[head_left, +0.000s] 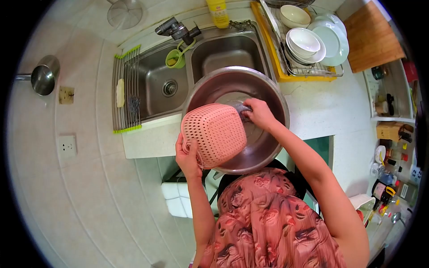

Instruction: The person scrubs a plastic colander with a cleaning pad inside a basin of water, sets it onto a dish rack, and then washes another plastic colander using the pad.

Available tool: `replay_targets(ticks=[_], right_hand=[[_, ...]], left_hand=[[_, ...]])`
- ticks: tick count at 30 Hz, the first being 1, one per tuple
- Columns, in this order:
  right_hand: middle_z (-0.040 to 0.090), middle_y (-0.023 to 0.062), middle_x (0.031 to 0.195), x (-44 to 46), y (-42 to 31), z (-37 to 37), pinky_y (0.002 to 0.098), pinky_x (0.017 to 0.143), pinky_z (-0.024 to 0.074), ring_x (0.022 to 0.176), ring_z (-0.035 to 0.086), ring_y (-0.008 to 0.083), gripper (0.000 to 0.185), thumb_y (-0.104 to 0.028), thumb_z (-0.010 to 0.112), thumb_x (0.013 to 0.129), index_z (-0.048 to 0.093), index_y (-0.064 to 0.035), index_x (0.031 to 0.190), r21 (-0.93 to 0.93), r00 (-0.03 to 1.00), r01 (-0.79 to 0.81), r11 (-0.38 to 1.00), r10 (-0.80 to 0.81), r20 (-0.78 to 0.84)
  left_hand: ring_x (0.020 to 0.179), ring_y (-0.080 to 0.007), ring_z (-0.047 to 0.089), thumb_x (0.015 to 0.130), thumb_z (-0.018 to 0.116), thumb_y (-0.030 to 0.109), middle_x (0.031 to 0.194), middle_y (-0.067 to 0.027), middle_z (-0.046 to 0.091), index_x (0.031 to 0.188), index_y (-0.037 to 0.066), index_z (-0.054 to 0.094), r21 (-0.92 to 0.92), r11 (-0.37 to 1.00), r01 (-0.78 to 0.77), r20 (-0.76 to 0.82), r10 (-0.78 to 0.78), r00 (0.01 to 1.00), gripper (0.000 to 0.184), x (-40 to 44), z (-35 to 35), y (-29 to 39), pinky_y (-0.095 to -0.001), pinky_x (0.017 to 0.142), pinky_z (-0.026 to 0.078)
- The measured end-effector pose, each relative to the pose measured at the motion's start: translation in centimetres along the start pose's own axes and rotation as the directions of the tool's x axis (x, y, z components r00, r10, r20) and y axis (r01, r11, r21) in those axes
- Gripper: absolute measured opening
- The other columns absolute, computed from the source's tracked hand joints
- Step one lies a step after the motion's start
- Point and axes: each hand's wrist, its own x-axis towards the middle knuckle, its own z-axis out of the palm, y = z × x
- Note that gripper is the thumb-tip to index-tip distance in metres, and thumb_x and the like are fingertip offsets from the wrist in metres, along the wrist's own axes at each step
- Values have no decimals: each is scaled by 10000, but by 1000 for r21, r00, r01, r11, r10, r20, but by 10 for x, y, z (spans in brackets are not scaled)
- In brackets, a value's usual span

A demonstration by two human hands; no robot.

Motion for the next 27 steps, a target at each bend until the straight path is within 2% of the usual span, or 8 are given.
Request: replay_targets(ticks=[2,5,8,12,16,20,24,27], right_hand=[[660,132,1053,-4,-33,-32,434,889,505,1057,598,354,241,-109,782,736,669,-44,939,-16,993,51,999,-53,-102],[674,141,1022,-10,-62,-49,420,888,512,1052,626,350,272,-64,777,730,665,-44,977,153,898,367,918,-307,-315],[675,136,1079,-11,-106,-48,397,878,518,1032,638,329,298,19,741,723,678,-58,1005,454,955,296,841,-255,-151],[697,113,980,-8,-95,-30,397,868,529,972,657,315,310,58,730,712,698,-49,1001,303,894,423,854,-339,-292],[695,85,969,-9,-64,-35,346,826,558,945,677,258,367,107,719,699,757,-83,1011,415,978,111,903,-24,-209],[685,97,986,-8,-117,-28,326,803,551,902,684,252,307,85,720,745,761,-94,990,292,855,487,823,-380,-353],[676,139,974,0,-60,-14,392,826,534,932,656,325,273,38,714,724,763,-78,967,410,976,37,911,55,-211],[646,136,944,-4,-20,-26,416,856,519,965,625,340,193,-10,706,734,735,-63,917,-18,975,11,1000,-15,-220]], left_hand=[[1099,-185,627,904,704,25,1273,-129,623,1437,-12,414,25,999,-26,5,25,1000,608,-1,4,2,-332,942,538],[1122,-174,605,867,734,-1,1295,-123,604,1427,-27,442,6,999,-49,22,49,999,632,-5,15,7,-324,973,508],[1151,-184,596,866,728,-16,1332,-132,586,1448,-36,424,51,995,-87,73,83,994,657,-4,19,4,-329,991,499],[1180,-194,585,874,713,-33,1369,-142,568,1462,-49,408,22,992,-126,78,124,989,663,-3,18,-4,-335,1011,489],[1179,-196,586,883,702,-39,1377,-151,564,1461,-60,406,-20,996,-89,63,90,994,649,-1,19,1,-338,1018,487],[1161,-194,597,889,701,-31,1363,-152,573,1457,-62,412,-6,990,-144,90,144,985,638,-1,23,-4,-332,1001,501],[1158,-214,613,919,670,-8,1356,-160,580,1459,-54,407,12,990,-139,30,138,990,602,3,19,-7,-346,981,527],[1159,-225,619,933,658,6,1355,-163,581,1456,-53,408,33,995,-95,-7,95,995,582,0,13,-7,-356,974,539]])
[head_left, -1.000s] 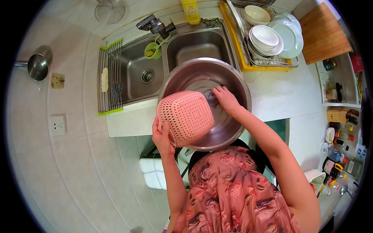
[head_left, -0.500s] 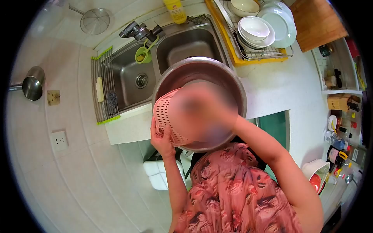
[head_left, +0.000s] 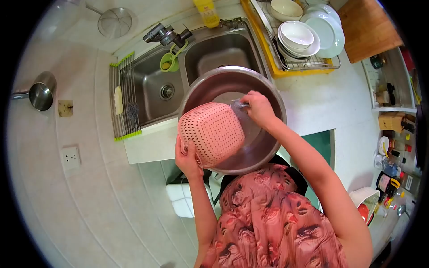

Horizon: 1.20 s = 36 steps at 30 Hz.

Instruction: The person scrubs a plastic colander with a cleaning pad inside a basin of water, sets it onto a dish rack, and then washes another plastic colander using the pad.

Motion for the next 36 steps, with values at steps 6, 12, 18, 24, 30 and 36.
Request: replay_targets(ticks=[6,12,18,24,30,36], right_hand=[[633,151,944,-27,38,53,425,849,518,951,619,357,178,20,678,702,675,-33,872,-192,981,191,963,-193,8],[640,149,978,-10,-43,-16,384,863,519,983,634,331,276,16,712,721,713,-41,991,366,999,2,931,14,-42],[652,109,998,6,-102,6,397,866,521,987,634,328,274,10,735,708,717,-57,973,357,908,414,837,-349,-232],[673,98,962,-39,-98,-6,388,862,524,966,651,310,312,67,709,651,726,-87,921,471,932,331,817,-361,-28],[691,93,977,-8,-109,15,356,851,531,965,664,276,246,54,732,677,722,-71,889,383,910,414,826,-370,-185],[670,85,920,-50,-58,-8,392,836,516,932,649,299,203,-6,746,666,689,-47,856,502,942,242,830,-324,82]], left_hand=[[1122,-224,635,927,688,48,1324,-171,599,1443,-62,421,-3,999,53,-65,-53,996,591,5,8,10,-344,948,546],[1087,-205,642,911,725,83,1291,-174,614,1435,-75,426,46,996,78,-76,-75,994,625,9,21,22,-324,911,553],[1044,-181,650,906,720,45,1253,-159,634,1430,-85,428,43,999,-3,6,2,1000,614,14,38,19,-303,883,559],[1057,-164,629,894,726,19,1233,-153,639,1391,-103,469,27,1000,12,-21,-11,1000,573,18,33,17,-288,917,525],[1047,-164,630,893,729,21,1229,-150,642,1393,-105,470,39,999,-31,-28,32,999,577,13,33,14,-295,896,537],[1044,-177,633,887,745,49,1244,-149,629,1405,-85,458,17,998,68,-90,-66,994,608,17,17,12,-308,890,547]])
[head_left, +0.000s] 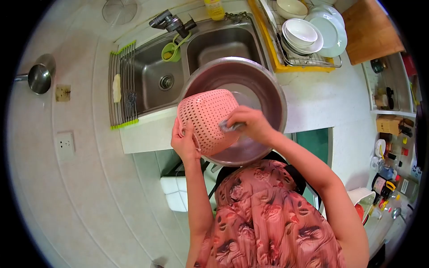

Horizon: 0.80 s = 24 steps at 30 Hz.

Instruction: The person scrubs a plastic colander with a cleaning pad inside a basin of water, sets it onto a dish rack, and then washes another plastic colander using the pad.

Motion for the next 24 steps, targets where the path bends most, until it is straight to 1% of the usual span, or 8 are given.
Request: replay_targets(ticks=[2,5,6,9,12,16,19,24], right_hand=[[643,80,1026,1,20,-14,394,863,520,1021,611,303,296,8,735,675,686,-77,954,-279,992,-121,953,104,-76],[586,98,1182,0,78,-3,405,886,519,1114,545,338,388,13,708,708,653,-102,1074,-734,948,-276,620,51,-314],[559,106,1225,-9,91,2,411,893,519,1134,522,349,401,13,698,718,637,-101,1098,-745,976,-210,633,87,-201],[597,123,1195,-26,102,2,423,894,522,1090,558,359,342,-7,664,764,661,-67,1102,-592,972,-145,793,227,65],[671,121,1042,-22,89,-16,419,873,528,972,637,344,282,11,641,781,721,-58,1042,-294,912,-408,865,369,-179],[693,131,979,-6,-16,-24,359,863,531,950,676,310,290,56,671,746,743,-50,1006,5,931,-237,971,229,-286],[697,104,982,-7,-42,2,351,859,535,960,672,294,288,77,663,727,738,-60,968,-33,985,-61,998,55,-162],[690,108,974,-15,6,-7,374,841,545,941,665,311,268,70,643,743,743,-73,947,-140,942,-180,974,130,-309]], left_hand=[[1049,-183,634,885,750,62,1249,-148,626,1396,-76,465,10,1000,20,-34,-19,999,601,-3,-3,5,-310,895,549],[1070,-198,635,886,746,68,1253,-146,623,1378,-61,477,-24,999,49,-22,-49,999,576,-8,-1,14,-319,906,554],[1079,-204,636,886,742,64,1254,-146,623,1375,-54,479,-56,997,58,2,-58,998,567,-8,-3,12,-326,911,555],[1116,-229,633,887,729,53,1268,-143,621,1380,-32,481,-153,965,213,159,-189,969,559,-4,-13,15,-367,940,549],[1146,-254,626,888,719,50,1290,-137,616,1390,-11,482,-250,884,396,272,-328,905,559,-6,-22,10,-412,977,533],[1181,-273,610,897,707,59,1319,-130,606,1403,3,475,-311,830,462,305,-374,876,559,-13,-17,8,-436,1018,510],[1205,-273,599,901,698,55,1335,-134,597,1412,7,465,-334,815,474,277,-396,876,563,-12,-13,-3,-434,1029,507],[1212,-284,597,904,681,47,1350,-142,588,1426,12,449,-323,812,486,252,-422,871,573,-12,-24,-7,-446,1038,505]])
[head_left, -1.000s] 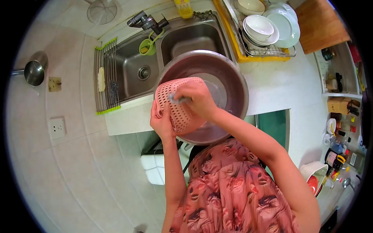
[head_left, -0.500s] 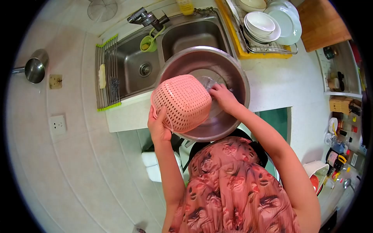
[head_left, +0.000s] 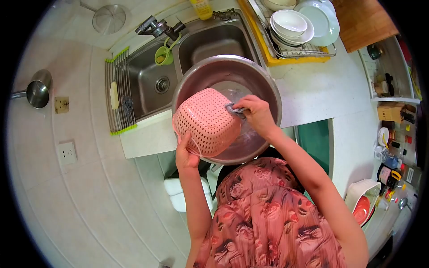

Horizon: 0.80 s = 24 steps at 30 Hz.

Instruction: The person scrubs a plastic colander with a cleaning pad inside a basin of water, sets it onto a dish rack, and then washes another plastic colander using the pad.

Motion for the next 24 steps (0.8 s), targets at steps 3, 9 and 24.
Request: replay_targets(ticks=[3,9,24], right_hand=[[679,119,998,-3,-24,-4,384,841,545,965,664,301,276,45,659,745,744,-87,972,-76,992,124,989,-123,18],[648,116,969,8,11,6,392,835,536,939,632,325,202,-13,654,777,733,-70,954,-182,995,86,980,-75,67],[662,150,1137,27,98,22,404,840,526,1008,633,347,281,-70,621,824,714,-62,1089,-321,909,-86,943,206,363]], left_hand=[[1207,-291,601,900,680,44,1351,-144,587,1432,13,443,-8,1000,6,1,-6,1000,583,3,-6,-2,-447,1041,504],[1196,-289,608,891,685,41,1327,-144,604,1418,-13,445,48,998,-38,121,32,992,581,-4,-7,1,-433,1030,508],[1155,-268,628,896,678,39,1299,-156,618,1385,-34,475,69,992,-104,119,95,988,534,-16,-4,8,-417,1010,514]])
